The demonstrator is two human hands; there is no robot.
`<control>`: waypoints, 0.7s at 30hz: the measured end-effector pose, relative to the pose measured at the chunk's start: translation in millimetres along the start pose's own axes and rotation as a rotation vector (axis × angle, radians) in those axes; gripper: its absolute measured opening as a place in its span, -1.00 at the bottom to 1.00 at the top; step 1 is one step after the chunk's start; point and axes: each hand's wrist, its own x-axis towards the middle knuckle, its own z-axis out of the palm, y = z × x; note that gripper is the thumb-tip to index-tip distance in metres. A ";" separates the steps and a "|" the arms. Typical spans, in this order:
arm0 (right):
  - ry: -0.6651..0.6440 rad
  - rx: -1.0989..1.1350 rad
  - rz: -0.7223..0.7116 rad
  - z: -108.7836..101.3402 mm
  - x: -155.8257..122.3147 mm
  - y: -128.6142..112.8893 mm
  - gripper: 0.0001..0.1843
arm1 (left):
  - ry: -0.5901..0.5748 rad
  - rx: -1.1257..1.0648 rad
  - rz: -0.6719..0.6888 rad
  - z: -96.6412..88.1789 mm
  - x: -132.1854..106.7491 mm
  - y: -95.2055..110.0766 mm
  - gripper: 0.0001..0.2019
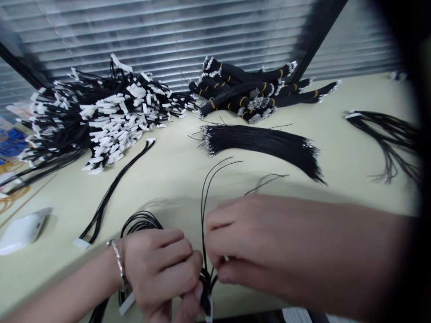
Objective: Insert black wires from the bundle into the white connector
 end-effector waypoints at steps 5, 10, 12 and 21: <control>-0.146 0.094 0.282 -42.4 -7.8 47.0 -0.65 | 0.048 0.053 0.025 -1.0 1.9 -4.9 -0.81; 0.346 -0.305 0.465 -53.6 1.6 109.1 -0.67 | 0.027 -0.003 0.027 -0.1 3.4 -4.5 -0.77; 0.392 -0.357 0.444 -44.5 8.6 128.7 -0.74 | 0.006 -0.005 0.040 -0.3 5.4 -5.2 -0.77; 0.505 -0.402 0.305 -4.3 28.6 164.0 -0.85 | -0.083 -0.046 0.144 -6.5 16.1 -9.8 -0.75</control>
